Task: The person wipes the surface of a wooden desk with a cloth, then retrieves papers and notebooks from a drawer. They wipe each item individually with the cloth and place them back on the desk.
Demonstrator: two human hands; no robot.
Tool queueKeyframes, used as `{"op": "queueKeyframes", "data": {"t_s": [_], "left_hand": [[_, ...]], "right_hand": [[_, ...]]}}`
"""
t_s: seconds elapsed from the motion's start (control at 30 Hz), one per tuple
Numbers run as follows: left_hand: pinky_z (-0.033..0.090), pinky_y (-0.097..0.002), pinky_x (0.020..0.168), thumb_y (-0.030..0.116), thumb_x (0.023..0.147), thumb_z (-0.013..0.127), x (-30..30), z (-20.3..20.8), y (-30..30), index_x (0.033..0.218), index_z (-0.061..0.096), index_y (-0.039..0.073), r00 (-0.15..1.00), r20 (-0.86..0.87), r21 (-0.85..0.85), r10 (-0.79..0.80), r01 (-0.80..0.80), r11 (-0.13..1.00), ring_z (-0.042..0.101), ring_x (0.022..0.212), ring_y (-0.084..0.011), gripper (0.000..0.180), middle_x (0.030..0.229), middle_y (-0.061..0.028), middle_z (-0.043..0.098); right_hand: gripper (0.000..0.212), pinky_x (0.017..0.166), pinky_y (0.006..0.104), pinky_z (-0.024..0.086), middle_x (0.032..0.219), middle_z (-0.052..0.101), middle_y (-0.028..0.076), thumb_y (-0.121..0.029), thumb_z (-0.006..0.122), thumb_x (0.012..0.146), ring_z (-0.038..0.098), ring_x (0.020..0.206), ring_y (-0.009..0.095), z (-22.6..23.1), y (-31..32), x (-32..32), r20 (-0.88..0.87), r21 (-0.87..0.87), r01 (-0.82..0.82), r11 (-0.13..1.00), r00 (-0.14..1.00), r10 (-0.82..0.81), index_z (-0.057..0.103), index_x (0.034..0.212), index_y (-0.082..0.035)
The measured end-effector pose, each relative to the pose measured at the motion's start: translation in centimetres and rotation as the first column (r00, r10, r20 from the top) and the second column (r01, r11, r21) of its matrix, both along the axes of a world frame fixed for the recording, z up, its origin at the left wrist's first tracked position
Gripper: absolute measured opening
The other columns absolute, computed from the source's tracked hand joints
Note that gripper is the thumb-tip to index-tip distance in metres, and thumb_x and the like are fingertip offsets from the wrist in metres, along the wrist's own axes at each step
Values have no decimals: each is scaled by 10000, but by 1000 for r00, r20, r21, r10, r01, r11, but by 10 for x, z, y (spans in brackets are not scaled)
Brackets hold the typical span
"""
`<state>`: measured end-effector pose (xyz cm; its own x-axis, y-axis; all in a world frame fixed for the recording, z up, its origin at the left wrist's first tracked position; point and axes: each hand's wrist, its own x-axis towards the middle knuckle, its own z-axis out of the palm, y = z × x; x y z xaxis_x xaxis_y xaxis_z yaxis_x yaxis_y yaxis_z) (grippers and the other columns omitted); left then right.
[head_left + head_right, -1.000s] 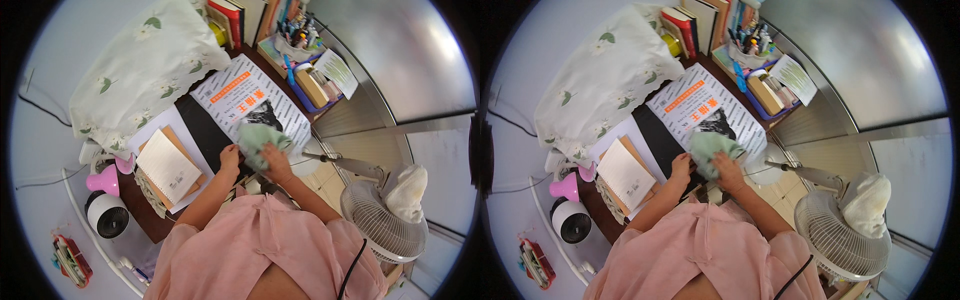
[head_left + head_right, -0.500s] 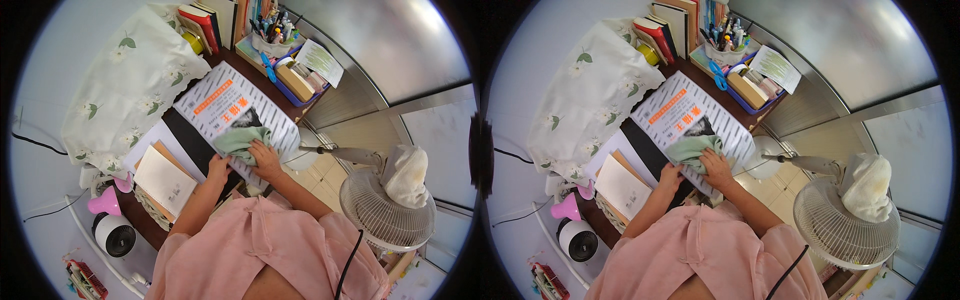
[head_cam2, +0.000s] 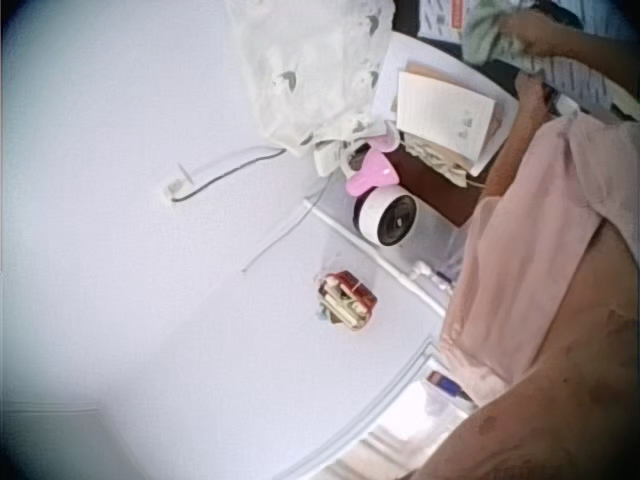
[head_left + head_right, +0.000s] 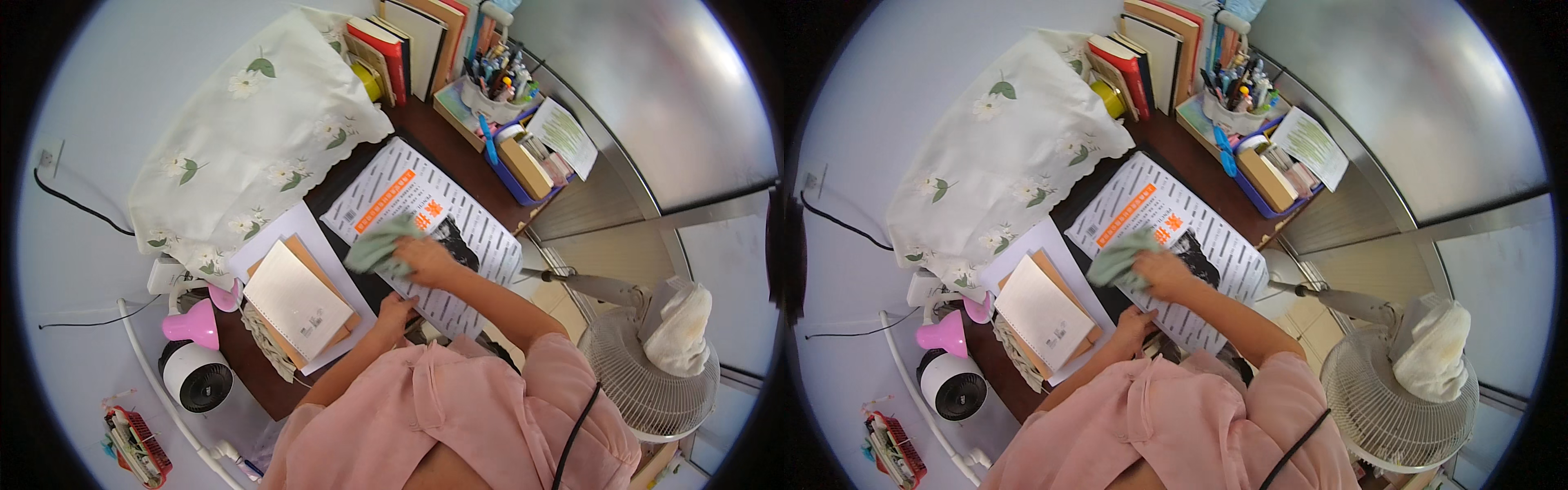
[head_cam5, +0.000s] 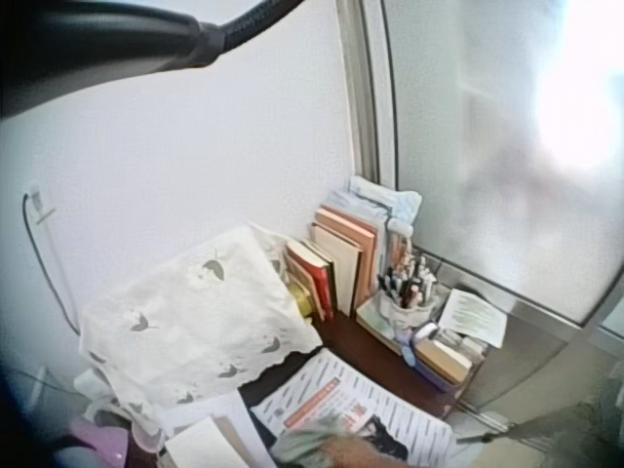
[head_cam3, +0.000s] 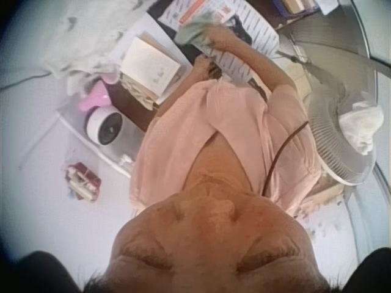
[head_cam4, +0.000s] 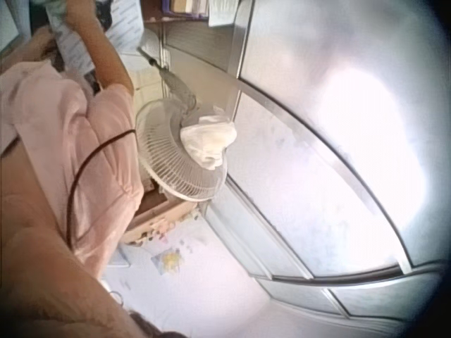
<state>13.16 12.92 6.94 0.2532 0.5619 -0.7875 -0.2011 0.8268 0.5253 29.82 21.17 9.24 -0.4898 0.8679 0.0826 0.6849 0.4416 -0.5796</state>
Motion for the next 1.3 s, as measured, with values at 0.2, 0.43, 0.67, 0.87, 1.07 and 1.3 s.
{"op": "queueKeyframes", "data": {"t_s": [0.2, 0.43, 0.67, 0.87, 1.07, 1.3], "left_hand": [[513, -405, 905, 33, 898, 574, 4, 0, 1, 1119, 566, -25, 999, 45, 37, -9, 7, 999, 630, 994, -255, 228, 1108, -127, 640], [516, -385, 889, 47, 897, 574, -3, -1, -2, 1119, 569, -24, 994, 112, 54, -5, -1, 999, 632, 990, -245, 234, 1085, -115, 645], [520, -387, 875, 86, 883, 607, 0, 6, -2, 1145, 548, -2, 997, 74, 30, 30, -33, 999, 636, 969, -232, 283, 1084, -95, 637], [521, -350, 825, 82, 832, 629, 27, 31, 18, 1147, 546, -14, 976, 40, 224, 213, -216, 950, 642, 900, -209, 341, 1052, -87, 635], [486, -262, 730, 28, 800, 608, 39, 131, 40, 1052, 591, -12, 927, 196, 425, 319, -373, 824, 609, 812, -138, 256, 958, -48, 634], [452, -243, 589, 150, 845, 655, 64, 208, 38, 890, 609, -10, 984, -169, 723, 61, 82, 686, 566, 676, -91, 172, 757, -41, 615]], "right_hand": [[495, 968, 473, 401, 1249, 538, 177, -234, 738, 712, 484, 1200, 341, -38, 105, 29, -19, 345, 657, 670, 719, -695, 578, 1137, -35], [529, 1049, 458, 322, 1346, 504, 107, -329, 705, 739, 413, 1306, 271, -33, 43, -73, 83, 180, -25, 983, 997, 11, 575, 1185, -76], [553, 987, 561, 351, 1377, 480, 77, -220, 744, 694, 373, 1344, 269, 0, -63, 39, 81, -100, 292, 951, 955, -285, 553, 1204, -124], [474, 972, 521, 377, 1319, 516, 178, -235, 728, 755, 454, 1259, 340, -17, -99, 79, -158, 1, 713, 701, 692, -704, 564, 1168, -71], [557, 873, 292, 463, 1070, 659, 121, -359, 681, 865, 606, 964, 178, 48, -82, 59, -426, -645, 366, 670, 555, -714, 524, 1257, 4], [360, 789, 245, 477, 1018, 640, 3, -279, 637, 911, 584, 895, 83, 69, -86, 39, -644, -765, -224, 604, 240, -726, 605, 1172, -34]]}}
